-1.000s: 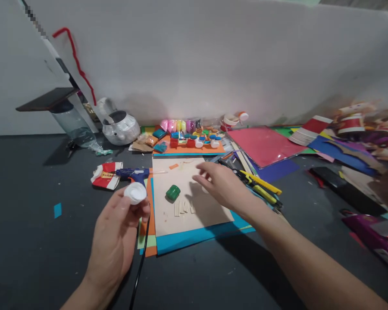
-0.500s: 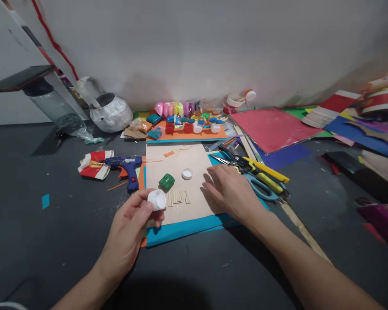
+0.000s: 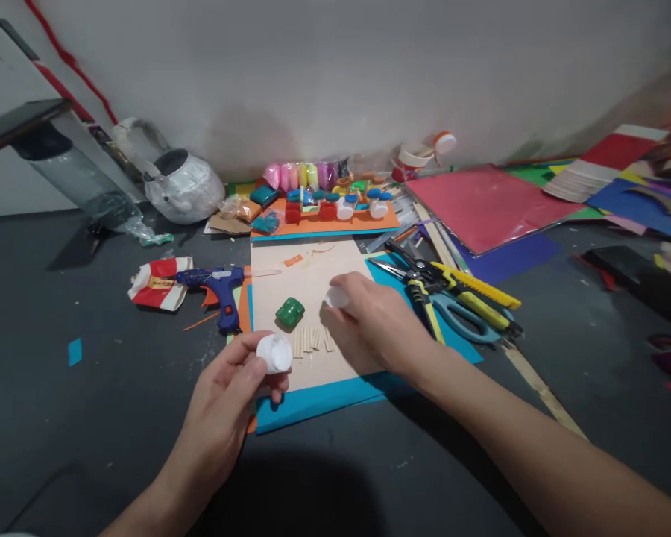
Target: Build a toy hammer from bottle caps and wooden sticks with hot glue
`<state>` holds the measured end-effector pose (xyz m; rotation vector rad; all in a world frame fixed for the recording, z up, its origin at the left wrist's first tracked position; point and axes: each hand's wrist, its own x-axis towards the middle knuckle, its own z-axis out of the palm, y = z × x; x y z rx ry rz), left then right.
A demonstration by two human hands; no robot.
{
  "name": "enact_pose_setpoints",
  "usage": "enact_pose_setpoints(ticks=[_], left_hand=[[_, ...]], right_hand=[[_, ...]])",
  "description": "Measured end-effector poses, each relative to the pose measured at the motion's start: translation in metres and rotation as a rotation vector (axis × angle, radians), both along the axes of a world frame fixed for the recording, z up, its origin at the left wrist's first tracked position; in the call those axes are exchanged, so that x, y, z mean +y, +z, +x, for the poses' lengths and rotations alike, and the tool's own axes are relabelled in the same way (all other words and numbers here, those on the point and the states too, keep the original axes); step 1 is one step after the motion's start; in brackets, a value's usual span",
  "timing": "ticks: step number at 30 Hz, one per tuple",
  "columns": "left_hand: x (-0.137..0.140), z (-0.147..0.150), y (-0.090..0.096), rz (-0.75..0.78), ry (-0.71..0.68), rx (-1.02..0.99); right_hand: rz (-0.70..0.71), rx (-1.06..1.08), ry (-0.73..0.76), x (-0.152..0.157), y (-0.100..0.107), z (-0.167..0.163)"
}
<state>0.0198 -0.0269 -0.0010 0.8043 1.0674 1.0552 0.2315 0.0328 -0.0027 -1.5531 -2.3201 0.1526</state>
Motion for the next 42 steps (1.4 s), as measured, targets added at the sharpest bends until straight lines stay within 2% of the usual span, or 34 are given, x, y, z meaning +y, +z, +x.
enact_pose_setpoints(ticks=[3,7,9,14,20,24,30,36,39,42], left_hand=[[0.000,-0.001,0.001,0.001,-0.018,0.011],[-0.002,-0.001,-0.002,-0.005,-0.076,0.047],[-0.003,-0.002,-0.006,-0.002,-0.093,0.066],[-0.006,-0.005,-0.012,-0.011,-0.097,0.120],[-0.008,0.000,-0.002,-0.011,-0.193,0.129],[-0.008,0.003,0.002,0.023,-0.256,0.141],[-0.006,-0.001,-0.008,-0.035,-0.262,0.069],[-0.003,0.000,-0.010,-0.034,-0.282,0.024],[-0.002,0.001,-0.008,-0.053,-0.287,-0.029],[0.000,0.002,-0.005,-0.082,-0.255,-0.077]], right_hand=[[0.007,-0.058,0.002,-0.019,0.007,0.015],[-0.087,-0.213,0.039,-0.042,0.010,0.025],[-0.132,-0.225,0.097,-0.048,0.008,0.026],[-0.105,-0.032,0.137,-0.050,0.009,0.026],[-0.029,0.191,0.260,-0.057,0.016,0.020],[-0.082,0.179,0.259,-0.061,0.009,0.015],[-0.145,0.113,0.196,-0.052,0.001,0.016],[-0.236,0.319,0.314,-0.049,-0.004,0.007],[-0.274,0.450,0.304,-0.051,-0.001,0.002],[-0.379,0.609,0.256,-0.053,0.006,-0.001]])
